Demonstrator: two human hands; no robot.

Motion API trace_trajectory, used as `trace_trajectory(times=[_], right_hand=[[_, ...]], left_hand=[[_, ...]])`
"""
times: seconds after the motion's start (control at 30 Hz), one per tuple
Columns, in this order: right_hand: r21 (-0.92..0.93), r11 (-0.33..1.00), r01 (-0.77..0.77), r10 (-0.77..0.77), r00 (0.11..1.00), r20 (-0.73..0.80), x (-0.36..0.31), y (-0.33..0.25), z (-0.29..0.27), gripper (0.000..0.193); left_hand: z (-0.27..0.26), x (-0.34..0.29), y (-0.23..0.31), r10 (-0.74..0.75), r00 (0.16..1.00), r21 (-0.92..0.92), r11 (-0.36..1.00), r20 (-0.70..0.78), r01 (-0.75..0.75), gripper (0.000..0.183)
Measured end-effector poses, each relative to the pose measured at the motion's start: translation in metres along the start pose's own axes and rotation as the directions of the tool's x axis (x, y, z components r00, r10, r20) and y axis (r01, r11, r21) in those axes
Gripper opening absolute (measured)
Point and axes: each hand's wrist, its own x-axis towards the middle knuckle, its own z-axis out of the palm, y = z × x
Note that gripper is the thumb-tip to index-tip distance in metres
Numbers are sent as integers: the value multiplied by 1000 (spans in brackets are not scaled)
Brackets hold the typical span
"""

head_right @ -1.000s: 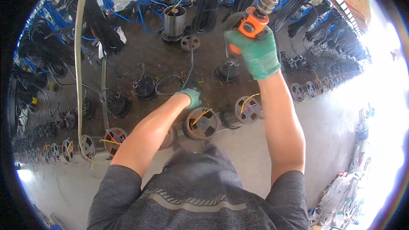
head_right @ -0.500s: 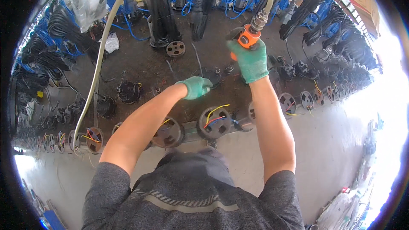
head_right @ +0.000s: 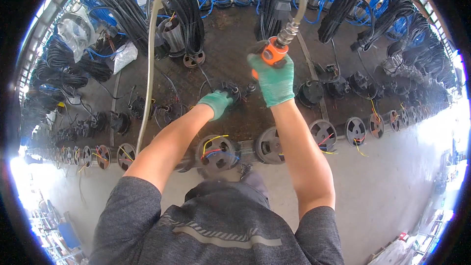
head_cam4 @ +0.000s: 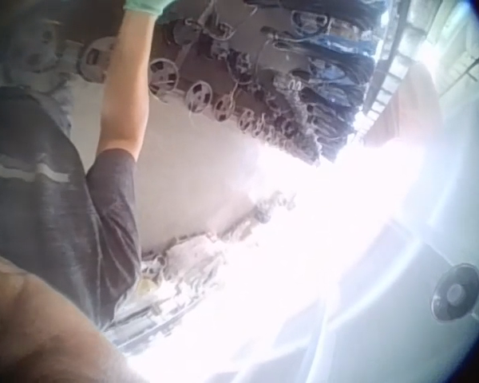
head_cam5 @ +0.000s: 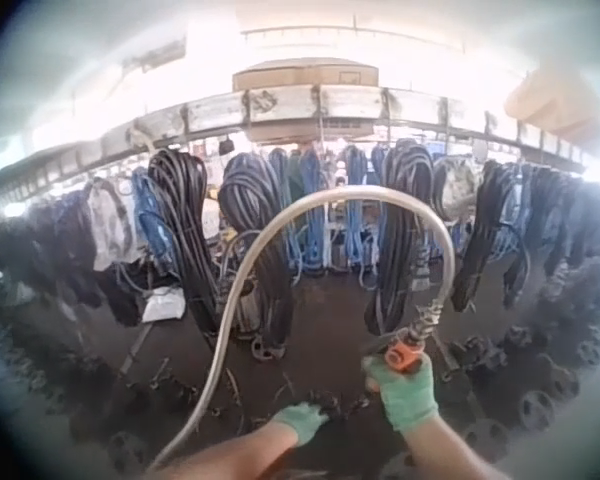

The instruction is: The person uses a power nut runner to tighten fasteners on a series of industrial pump components arranged in rows on a workbench.

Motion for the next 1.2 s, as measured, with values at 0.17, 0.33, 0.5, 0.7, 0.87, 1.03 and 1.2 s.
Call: trace_trajectory(times=[0.17, 0.33, 0.5, 0.7, 0.87, 1.03, 1.2], right_hand=[[56, 998, -37, 35, 999, 22, -2, 20, 17, 25], [7, 993, -117, 117, 992, 52, -8, 49, 30, 27], [-4, 990, -143, 143, 988, 52, -4, 72, 40, 27], [-19, 976, -215, 213, 974, -81, -6, 94, 47, 25], [84, 978, -189, 202, 963, -180, -14, 104, 47, 26], [-68, 990, -120, 120, 993, 7, -37, 109, 47, 24], [-165, 984, -68, 79, 995, 62, -42, 116, 52, 21]], left_hand=[[-2, -22, -6, -114, 993, -233, 965, 33, 119, 38], [19, -30, -21, -13, 998, -74, 997, 57, 18, 36], [32, -33, -30, 15, 998, -139, 990, 55, -7, 39], [31, -32, -27, -58, 990, -185, 979, 126, 81, 43], [36, -26, -25, -81, 982, -111, 989, 171, 101, 45], [39, -23, -29, -53, 981, -112, 991, 188, 75, 48], [33, -34, -26, -24, 984, -94, 995, 176, 41, 51]])
